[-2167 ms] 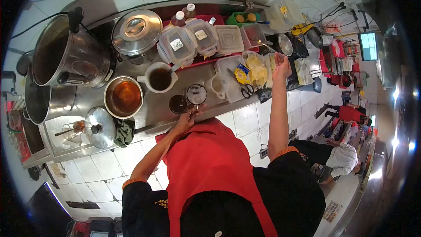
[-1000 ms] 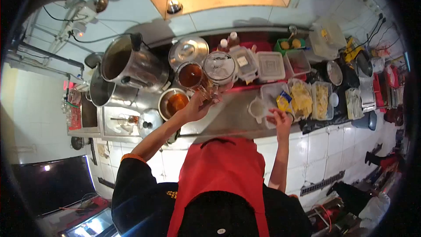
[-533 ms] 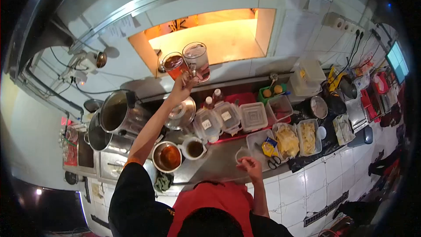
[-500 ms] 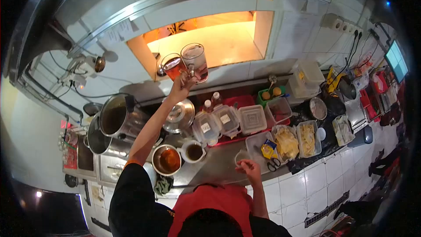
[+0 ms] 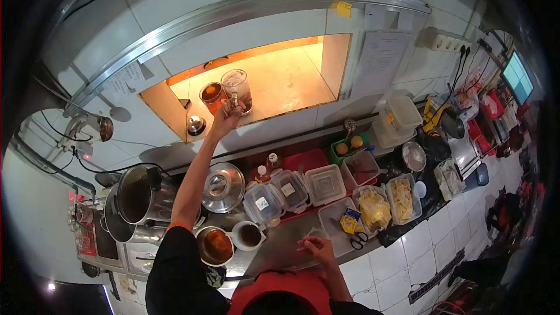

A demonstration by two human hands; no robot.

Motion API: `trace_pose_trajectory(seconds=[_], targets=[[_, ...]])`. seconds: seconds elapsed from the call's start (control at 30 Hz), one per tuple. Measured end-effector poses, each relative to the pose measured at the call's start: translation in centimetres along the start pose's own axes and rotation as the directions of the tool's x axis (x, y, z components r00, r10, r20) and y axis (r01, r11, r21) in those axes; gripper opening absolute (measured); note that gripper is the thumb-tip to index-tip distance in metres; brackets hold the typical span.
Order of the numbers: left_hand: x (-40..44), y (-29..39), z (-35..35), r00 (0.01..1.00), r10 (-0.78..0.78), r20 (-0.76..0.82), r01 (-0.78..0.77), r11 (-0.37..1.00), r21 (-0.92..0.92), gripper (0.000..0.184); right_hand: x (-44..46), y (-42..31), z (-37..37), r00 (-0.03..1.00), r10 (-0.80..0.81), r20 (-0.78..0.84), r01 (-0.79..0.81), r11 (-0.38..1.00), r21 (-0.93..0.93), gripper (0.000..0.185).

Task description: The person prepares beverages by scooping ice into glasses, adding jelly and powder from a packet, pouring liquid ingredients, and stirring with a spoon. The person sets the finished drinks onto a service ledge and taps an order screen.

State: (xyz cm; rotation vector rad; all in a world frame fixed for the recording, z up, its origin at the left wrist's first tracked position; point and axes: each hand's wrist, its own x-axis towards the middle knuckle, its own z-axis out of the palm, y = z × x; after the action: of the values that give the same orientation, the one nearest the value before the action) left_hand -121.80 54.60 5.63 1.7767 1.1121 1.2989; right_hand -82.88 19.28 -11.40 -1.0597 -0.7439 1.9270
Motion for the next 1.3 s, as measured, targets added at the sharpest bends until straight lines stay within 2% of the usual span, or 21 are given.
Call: trace_pose_trajectory(seconds=[0.13,0.2,0.27,0.33,0.47,0.6,0.67,0.73,0.77,0.8,0.87,0.9,1.0,1.03,1.07,1.1,1.13,1.2,1.23,1.27,1.3], targets=[[1.0,-0.3,0.3,0.999,0.028,-0.020,-0.029,0.999,-0.044,0.006,1.0,-0.1,0.7,1.000,0.027,0.004,-0.027,0.998,-0.048,0.022],[1.4,0.3,0.7,0.990,0.139,-0.012,-0.139,0.975,-0.176,0.006,1.4,-1.1,1.5,0.997,0.082,0.016,-0.080,0.995,-0.067,0.022],[1.5,-1.2,-0.7,0.979,-0.198,0.038,0.201,0.976,-0.088,0.006,1.6,-1.5,2.2,0.997,0.073,0.031,-0.069,0.993,-0.092,0.022],[1.8,-1.9,-0.5,0.999,-0.013,-0.040,0.005,0.985,-0.175,0.008,1.6,-1.8,2.8,0.997,0.059,0.047,-0.054,0.992,-0.114,0.022],[1.9,-0.9,-1.2,0.994,0.108,0.032,-0.100,0.977,-0.187,0.015,1.7,-1.0,2.7,0.993,0.113,0.041,-0.108,0.988,-0.114,0.023],[2.1,-2.4,-2.5,0.987,0.136,0.083,-0.120,0.977,-0.178,0.016,1.3,-0.9,2.8,0.988,0.139,0.062,-0.127,0.979,-0.162,0.023],[1.7,-2.8,-3.0,0.995,0.100,0.023,-0.094,0.979,-0.182,0.014,1.0,-1.4,3.1,0.986,0.141,0.084,-0.124,0.975,-0.184,0.024],[1.7,-4.9,-4.6,0.982,-0.159,-0.099,0.171,0.978,0.123,0.017,0.4,-1.6,3.3,0.984,0.141,0.105,-0.117,0.971,-0.206,0.024],[1.4,-5.2,-4.5,0.988,-0.085,-0.128,0.084,0.996,-0.013,0.027,0.1,-1.7,3.4,0.983,0.133,0.124,-0.102,0.968,-0.228,0.024],[1.5,-5.4,-4.4,0.988,-0.082,-0.130,0.080,0.997,-0.018,0.027,-0.2,-1.8,3.4,0.982,0.125,0.144,-0.086,0.964,-0.252,0.024],[1.9,-5.2,-4.2,0.964,0.082,-0.254,-0.131,0.974,-0.182,0.036,-0.6,-1.6,3.4,0.979,0.158,0.130,-0.121,0.960,-0.252,0.025],[1.6,-5.0,-4.3,0.958,0.003,-0.288,-0.072,0.970,-0.230,0.040,-0.9,-1.4,3.3,0.974,0.195,0.117,-0.162,0.956,-0.244,0.026],[1.0,-6.8,-5.3,0.935,0.031,-0.353,-0.176,0.905,-0.386,0.041,-1.7,-0.5,2.5,0.975,0.165,0.149,-0.115,0.948,-0.297,0.027],[-0.1,-2.8,-4.6,0.937,-0.029,-0.348,-0.155,0.859,-0.488,0.041,-2.4,-0.9,2.6,0.976,0.149,0.160,-0.101,0.957,-0.273,0.028],[-0.4,-3.4,-4.6,0.936,-0.026,-0.352,-0.161,0.855,-0.494,0.041,-2.9,-0.7,2.3,0.977,0.146,0.156,-0.098,0.955,-0.280,0.028],[-0.8,-3.9,-5.1,0.840,0.002,-0.543,-0.120,0.976,-0.183,0.036,-3.3,-0.3,1.8,0.980,0.126,0.154,-0.082,0.960,-0.266,0.028],[-1.0,-5.1,-5.8,0.721,0.095,-0.687,-0.007,0.991,0.131,0.032,-3.8,0.1,1.5,0.984,0.102,0.146,-0.063,0.967,-0.246,0.029],[-1.3,-8.7,-7.3,0.542,0.505,-0.671,-0.102,0.833,0.544,0.027,-5.0,0.1,1.0,0.990,0.076,0.121,-0.042,0.964,-0.264,0.030],[-1.9,-9.6,-8.5,0.613,0.514,-0.600,0.040,0.739,0.673,0.031,-5.7,0.1,0.6,0.993,0.060,0.099,-0.030,0.959,-0.281,0.030],[-3.2,-10.9,-9.7,0.755,0.461,-0.466,0.171,0.548,0.819,0.036,-6.6,0.2,-0.1,1.000,0.002,0.027,0.005,0.967,-0.255,0.030],[-4.2,-13.0,-11.0,0.887,0.367,-0.279,0.207,0.225,0.952,0.041,-7.2,0.5,-0.9,0.998,-0.013,0.060,0.028,0.966,-0.256,0.031]])
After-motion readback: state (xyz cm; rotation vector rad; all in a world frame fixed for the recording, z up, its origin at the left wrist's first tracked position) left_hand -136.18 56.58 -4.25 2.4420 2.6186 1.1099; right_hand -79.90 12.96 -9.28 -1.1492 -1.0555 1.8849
